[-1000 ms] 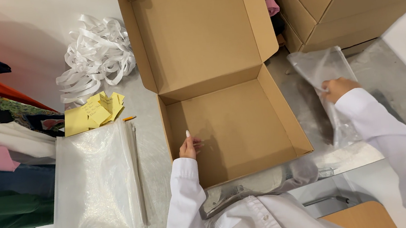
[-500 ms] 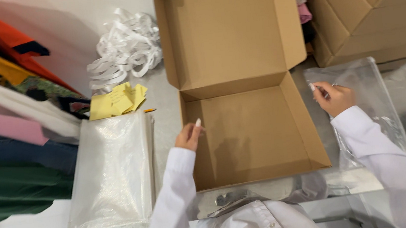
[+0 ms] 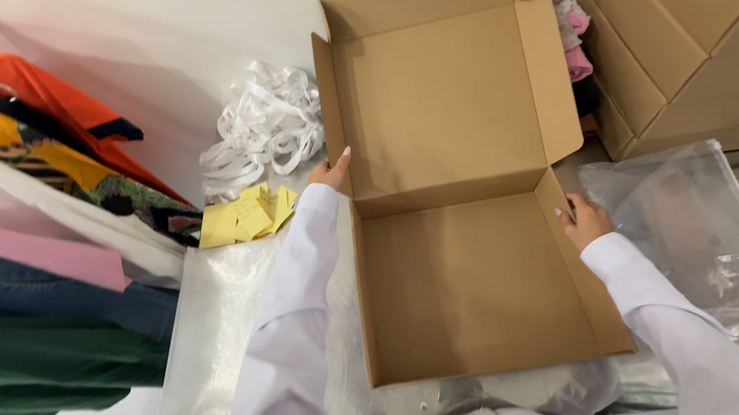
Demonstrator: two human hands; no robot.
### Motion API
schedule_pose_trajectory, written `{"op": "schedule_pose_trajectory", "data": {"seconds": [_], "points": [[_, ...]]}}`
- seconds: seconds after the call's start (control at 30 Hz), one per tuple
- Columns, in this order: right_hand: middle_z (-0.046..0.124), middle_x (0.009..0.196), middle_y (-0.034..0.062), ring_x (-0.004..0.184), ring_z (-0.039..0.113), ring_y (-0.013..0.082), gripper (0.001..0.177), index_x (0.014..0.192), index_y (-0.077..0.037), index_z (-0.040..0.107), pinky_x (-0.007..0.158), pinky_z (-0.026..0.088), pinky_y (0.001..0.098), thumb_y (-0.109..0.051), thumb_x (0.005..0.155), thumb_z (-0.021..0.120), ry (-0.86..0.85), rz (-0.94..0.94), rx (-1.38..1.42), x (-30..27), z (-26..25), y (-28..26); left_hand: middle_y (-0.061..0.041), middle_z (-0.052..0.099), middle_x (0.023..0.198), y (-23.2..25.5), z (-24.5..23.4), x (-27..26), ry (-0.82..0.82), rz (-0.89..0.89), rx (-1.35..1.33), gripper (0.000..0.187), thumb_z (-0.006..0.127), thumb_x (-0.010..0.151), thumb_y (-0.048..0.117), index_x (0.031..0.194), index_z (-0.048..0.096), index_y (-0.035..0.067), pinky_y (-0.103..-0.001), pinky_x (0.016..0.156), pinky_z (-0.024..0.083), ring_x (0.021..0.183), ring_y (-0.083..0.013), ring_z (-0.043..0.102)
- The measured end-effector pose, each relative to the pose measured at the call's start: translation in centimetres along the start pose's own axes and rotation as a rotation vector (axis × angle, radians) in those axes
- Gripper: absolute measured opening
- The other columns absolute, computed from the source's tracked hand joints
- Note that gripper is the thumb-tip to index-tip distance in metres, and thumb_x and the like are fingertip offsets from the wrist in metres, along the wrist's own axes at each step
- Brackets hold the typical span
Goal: Packing clothing items into plastic bags and cardboard boxes for shipping
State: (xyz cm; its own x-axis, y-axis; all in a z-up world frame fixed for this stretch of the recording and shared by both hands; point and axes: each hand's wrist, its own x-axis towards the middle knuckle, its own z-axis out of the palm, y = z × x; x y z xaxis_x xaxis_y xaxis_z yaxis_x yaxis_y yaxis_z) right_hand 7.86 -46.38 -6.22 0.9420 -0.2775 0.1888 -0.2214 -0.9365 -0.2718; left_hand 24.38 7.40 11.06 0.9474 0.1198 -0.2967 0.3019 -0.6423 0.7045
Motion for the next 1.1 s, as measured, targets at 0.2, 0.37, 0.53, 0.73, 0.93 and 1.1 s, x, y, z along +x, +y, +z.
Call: {"op": "schedule_pose_trajectory", "data": {"seconds": [0.2, 0.37, 0.53, 0.73, 0.93, 1.1], "points": [[0.074, 0.111, 0.0174, 0.107, 0.072, 0.0377, 0.049, 0.139, -0.028, 0.056, 0.095, 0.058, 0.0479, -0.039, 0.092, 0.062, -0.089, 0.080, 0.010, 0.1, 0.1, -0.2, -0.026, 0.070, 0.121, -2.2, 5.4, 9.2, 0.257, -0.024, -0.217, 0.068, 0.053, 0.097, 0.058, 0.119, 0.069, -0.004, -0.051, 0.107, 0.047, 0.123, -0.0402, 0.061], [0.075, 0.108, 0.0182, 0.106, 0.073, 0.0378, 0.046, 0.136, -0.026, 0.058, 0.095, 0.058, 0.0477, -0.038, 0.092, 0.060, -0.079, 0.075, -0.010, -0.3, -0.6, -0.5, -0.033, 0.071, 0.107, -1.5, 4.7, 2.9, 0.415, 0.210, -0.144, 0.050, 0.050, 0.103, 0.033, 0.117, 0.068, -0.012, -0.057, 0.096, 0.051, 0.109, -0.0480, 0.065], [0.075, 0.113, 0.0171, 0.109, 0.072, 0.0363, 0.048, 0.139, -0.024, 0.056, 0.097, 0.057, 0.0463, -0.042, 0.094, 0.058, -0.092, 0.059, -0.018, -0.8, -2.5, -2.4, -0.032, 0.072, 0.102, -3.9, 6.2, 1.0, 0.545, 0.360, -0.108, 0.051, 0.046, 0.106, 0.034, 0.120, 0.068, -0.010, -0.060, 0.086, 0.054, 0.096, -0.0494, 0.069], [0.044, 0.151, 0.0317, 0.140, 0.042, 0.0461, 0.082, 0.152, 0.007, 0.023, 0.111, 0.039, 0.0593, -0.024, 0.093, 0.071, 0.080, -0.010, 0.676, -1.6, -10.4, -8.9, -0.013, 0.070, 0.126, -6.5, 8.1, -1.0, 0.460, 0.403, -0.325, 0.042, 0.042, 0.111, 0.035, 0.146, 0.058, 0.017, -0.048, 0.096, 0.058, 0.114, -0.0347, 0.066], [0.052, 0.146, 0.0199, 0.139, 0.045, 0.0332, 0.071, 0.150, -0.008, 0.048, 0.116, 0.037, 0.0466, -0.022, 0.087, 0.078, 0.057, 0.211, 1.148, -1.2, -14.2, -14.2, -0.013, 0.062, 0.140, -6.5, 7.4, -4.1, 0.269, 0.273, -0.331, 0.053, 0.038, 0.110, 0.049, 0.151, 0.049, 0.018, -0.050, 0.114, 0.045, 0.131, -0.0373, 0.054], [0.048, 0.124, 0.0112, 0.117, 0.051, 0.0208, 0.075, 0.152, -0.004, 0.044, 0.113, 0.040, 0.0393, -0.006, 0.083, 0.072, 0.056, 0.280, 1.417, -3.6, -15.7, -15.4, 0.003, 0.042, 0.159, -4.7, 6.8, -7.8, 0.036, 0.144, -0.321, 0.067, 0.032, 0.104, 0.069, 0.159, 0.033, 0.030, -0.041, 0.124, 0.032, 0.146, -0.0229, 0.039]]}}
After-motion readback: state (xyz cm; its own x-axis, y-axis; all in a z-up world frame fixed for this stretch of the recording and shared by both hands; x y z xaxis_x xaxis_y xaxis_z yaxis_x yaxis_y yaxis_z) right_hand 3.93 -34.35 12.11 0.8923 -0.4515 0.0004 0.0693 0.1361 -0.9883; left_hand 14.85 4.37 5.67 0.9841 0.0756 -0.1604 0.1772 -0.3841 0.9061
